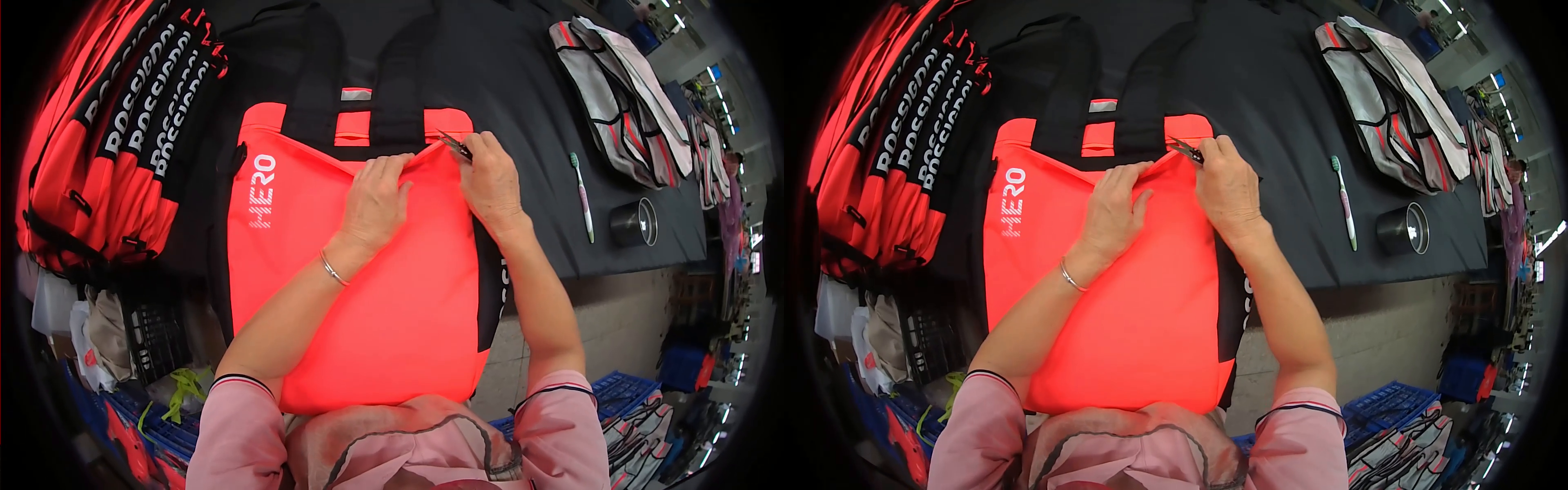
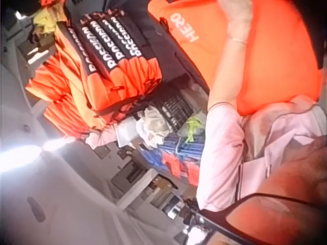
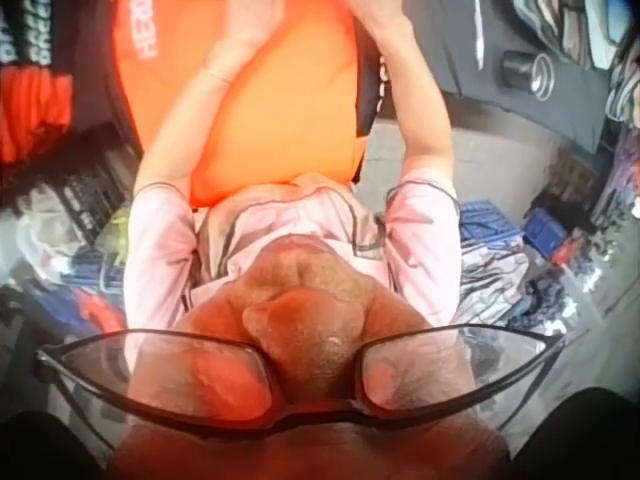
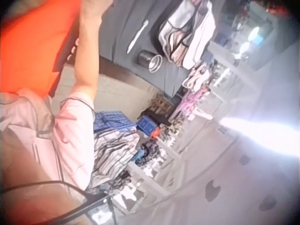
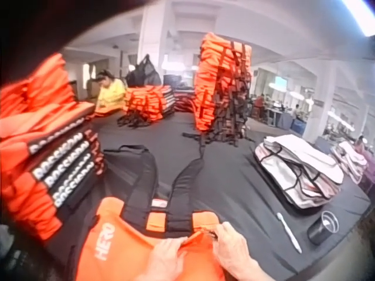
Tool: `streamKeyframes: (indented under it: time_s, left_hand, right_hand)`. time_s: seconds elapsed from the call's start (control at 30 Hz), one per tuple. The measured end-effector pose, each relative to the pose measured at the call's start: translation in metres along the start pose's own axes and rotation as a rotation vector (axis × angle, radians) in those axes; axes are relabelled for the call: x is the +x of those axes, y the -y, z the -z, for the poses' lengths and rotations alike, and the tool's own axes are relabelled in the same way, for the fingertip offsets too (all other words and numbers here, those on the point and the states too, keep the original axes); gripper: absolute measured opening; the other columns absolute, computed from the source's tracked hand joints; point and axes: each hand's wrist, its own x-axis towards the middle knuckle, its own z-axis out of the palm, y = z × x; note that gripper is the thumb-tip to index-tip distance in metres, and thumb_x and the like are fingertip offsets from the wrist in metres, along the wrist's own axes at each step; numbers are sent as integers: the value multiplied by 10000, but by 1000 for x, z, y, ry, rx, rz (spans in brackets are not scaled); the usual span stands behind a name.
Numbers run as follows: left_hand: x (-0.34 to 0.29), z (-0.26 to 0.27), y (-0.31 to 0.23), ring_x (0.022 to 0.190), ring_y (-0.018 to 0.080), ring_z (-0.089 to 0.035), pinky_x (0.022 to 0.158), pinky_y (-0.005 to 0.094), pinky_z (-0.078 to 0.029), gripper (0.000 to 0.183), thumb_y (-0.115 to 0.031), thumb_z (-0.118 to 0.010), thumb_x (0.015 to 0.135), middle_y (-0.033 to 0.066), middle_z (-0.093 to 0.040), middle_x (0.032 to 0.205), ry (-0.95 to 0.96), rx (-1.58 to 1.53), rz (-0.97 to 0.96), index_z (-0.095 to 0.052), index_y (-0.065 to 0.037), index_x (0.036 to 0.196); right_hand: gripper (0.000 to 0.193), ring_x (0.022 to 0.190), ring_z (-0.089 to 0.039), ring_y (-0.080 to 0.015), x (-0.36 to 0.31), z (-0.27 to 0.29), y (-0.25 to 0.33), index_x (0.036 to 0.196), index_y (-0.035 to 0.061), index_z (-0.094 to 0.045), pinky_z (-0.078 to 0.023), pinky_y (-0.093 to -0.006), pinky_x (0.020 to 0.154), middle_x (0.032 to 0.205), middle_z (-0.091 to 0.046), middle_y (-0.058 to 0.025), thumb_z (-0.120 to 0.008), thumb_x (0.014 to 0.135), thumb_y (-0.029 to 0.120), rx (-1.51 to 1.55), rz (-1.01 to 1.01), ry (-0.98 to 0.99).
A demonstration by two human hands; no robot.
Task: Inspecting and cleaning a red and black backpack, checking zippers, straps, and buckles in a factory assembly setting.
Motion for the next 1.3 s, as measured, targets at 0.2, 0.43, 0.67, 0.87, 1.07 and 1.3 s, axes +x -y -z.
streamKeyframes:
  time_s: [0.2, 0.43, 0.67, 0.87, 1.07, 1.3]
  left_hand:
    - [-6, 5, -2, 970, 283, -583, 825, 392, -460, 308, -45, -666, 823, 111, -608, 1020, 51, 136, -36, -588, -33, 1121]
    - [-6, -4, -5, 1006, 290, -577, 863, 368, -475, 195, -26, -630, 815, 118, -577, 1025, -34, 293, -282, -607, 21, 1003]
    - [8, -9, -1, 771, 267, -631, 616, 353, -511, 92, -67, -670, 868, 105, -582, 964, -12, 22, -85, -621, 11, 876]
    - [44, -13, 11, 548, 238, -585, 532, 356, -466, 229, -175, -750, 847, 92, -575, 655, 81, -62, 264, -587, -19, 804]
    - [50, -26, 17, 531, 236, -576, 522, 374, -435, 249, -185, -715, 881, 78, -538, 562, 26, -60, 321, -525, -28, 847]
    - [39, -20, 19, 641, 277, -606, 588, 376, -456, 118, -107, -625, 926, 112, -598, 692, -44, -124, 406, -546, -25, 892]
  right_hand:
    - [156, 614, -533, -247, 14, 40, -25, 786, -28, -558, -432, -342, 586, 725, -552, -143, -704, 807, 24, 158, -18, 77]
    - [398, 660, -615, -199, 55, 43, -1, 843, -20, -659, -484, -342, 616, 737, -631, -100, -781, 790, 355, 247, -301, 124]
    - [475, 773, -661, -333, 48, -3, -12, 857, 6, -637, -516, -444, 709, 749, -655, -148, -755, 771, 458, 98, -433, 221]
    - [455, 727, -653, -351, 39, -11, -10, 763, -6, -565, -498, -461, 682, 705, -640, -163, -740, 768, 414, 174, -495, 155]
    - [429, 736, -652, -360, 34, -17, -17, 782, -13, -583, -499, -470, 697, 713, -642, -174, -743, 775, 385, 176, -468, 116]
    - [435, 681, -640, -344, 33, -19, -21, 766, -19, -579, -494, -448, 675, 664, -620, -166, -749, 772, 380, 243, -478, 108]
